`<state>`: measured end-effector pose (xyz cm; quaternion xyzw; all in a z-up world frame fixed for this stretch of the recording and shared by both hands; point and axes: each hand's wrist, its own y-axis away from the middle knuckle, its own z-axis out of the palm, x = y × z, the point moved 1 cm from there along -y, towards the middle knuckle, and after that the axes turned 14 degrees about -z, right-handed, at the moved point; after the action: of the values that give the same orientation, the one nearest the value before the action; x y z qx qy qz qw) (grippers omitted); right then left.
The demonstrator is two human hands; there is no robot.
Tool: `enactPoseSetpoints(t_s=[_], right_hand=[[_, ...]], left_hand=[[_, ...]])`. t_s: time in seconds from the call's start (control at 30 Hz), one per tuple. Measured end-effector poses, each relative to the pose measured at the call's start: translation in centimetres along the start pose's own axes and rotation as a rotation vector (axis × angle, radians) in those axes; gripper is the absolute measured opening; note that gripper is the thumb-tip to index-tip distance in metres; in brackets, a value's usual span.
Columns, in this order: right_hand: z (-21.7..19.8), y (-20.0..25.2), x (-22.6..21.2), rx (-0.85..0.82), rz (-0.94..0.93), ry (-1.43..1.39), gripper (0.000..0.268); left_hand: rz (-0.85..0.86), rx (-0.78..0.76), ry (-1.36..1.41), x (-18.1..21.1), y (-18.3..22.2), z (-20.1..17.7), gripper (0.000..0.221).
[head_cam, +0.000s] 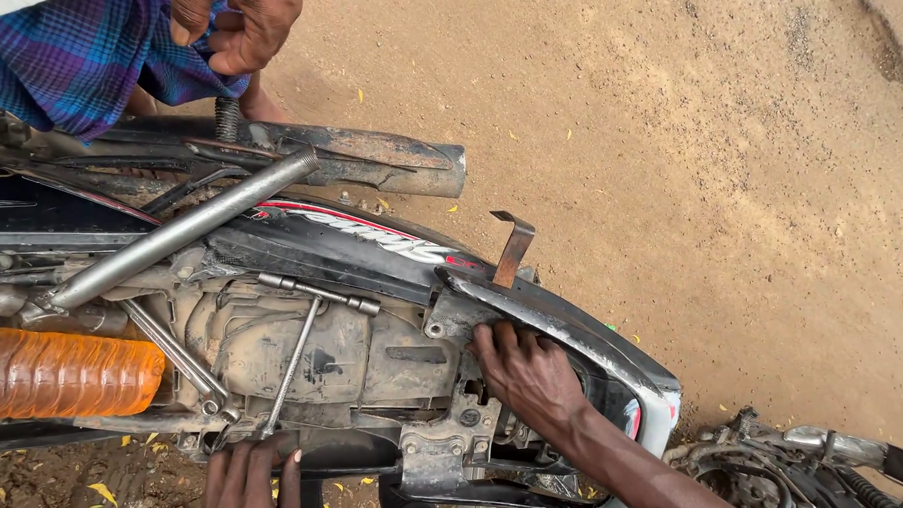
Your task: The person is seen repairing a motorcycle.
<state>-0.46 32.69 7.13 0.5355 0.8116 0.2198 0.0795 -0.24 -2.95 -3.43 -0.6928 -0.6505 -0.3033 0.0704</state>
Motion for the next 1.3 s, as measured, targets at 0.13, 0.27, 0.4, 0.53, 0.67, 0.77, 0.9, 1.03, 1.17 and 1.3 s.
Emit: enactPoseSetpoints(t_s=[0.13,0.27,0.4,0.53,0.67,0.77,0.9,1.03,1.17,1.3], right_hand=[[0.0,0.4,-1.3,0.018,0.006,-0.016,0.024],[-1.6,0.3,-1.8,0.132,-0.003,-0.037,0.037],[-1.1,0.4,-1.7,0.079,0.022,-0.133,0.043],[-1.4,0.6,-1.5,0.122,0.006,-0.142,0.040],[-1.6,0.8,-1.0,0.245,-0.162,-0.078,0.035],[-1.8,0.7,-0.9,0.255,-0.173,-0.078,0.038],[-3.1,0.2,-0.8,0.181,-0.132,-0.166,0.041],[-2.4,0.7,-0.3,0.259,-0.279,-0.103,0.035],[-4.1,1.2,-0.1,0.323,-0.435,-0.189,0.033],[-8.5,1.2,-0.9,0.479,-0.298,-0.428,0.043]], left_hand=[[-0.036,-0.051,-0.015,-0.4,0.0,0.5,0.032],[-0.031,-0.086,-0.035,0.0,0.0,0.3,0.033],[-0.019,-0.083,-0.010,0.9,0.2,0.1,0.032],[0.004,-0.038,0.009,1.7,0.3,-0.2,0.032],[0.066,-0.049,0.028,1.5,0.3,0.2,0.035],[-0.008,-0.111,0.015,2.1,-0.1,-0.4,0.037],[0.002,-0.125,0.025,1.6,0.0,0.3,0.031],[0.103,-0.019,0.054,-0.2,-0.2,2.1,0.033],[-0.012,-0.223,-0.030,-1.7,-0.3,4.6,0.040],[-0.031,-0.327,-0.087,-2.1,0.1,6.9,0.039]])
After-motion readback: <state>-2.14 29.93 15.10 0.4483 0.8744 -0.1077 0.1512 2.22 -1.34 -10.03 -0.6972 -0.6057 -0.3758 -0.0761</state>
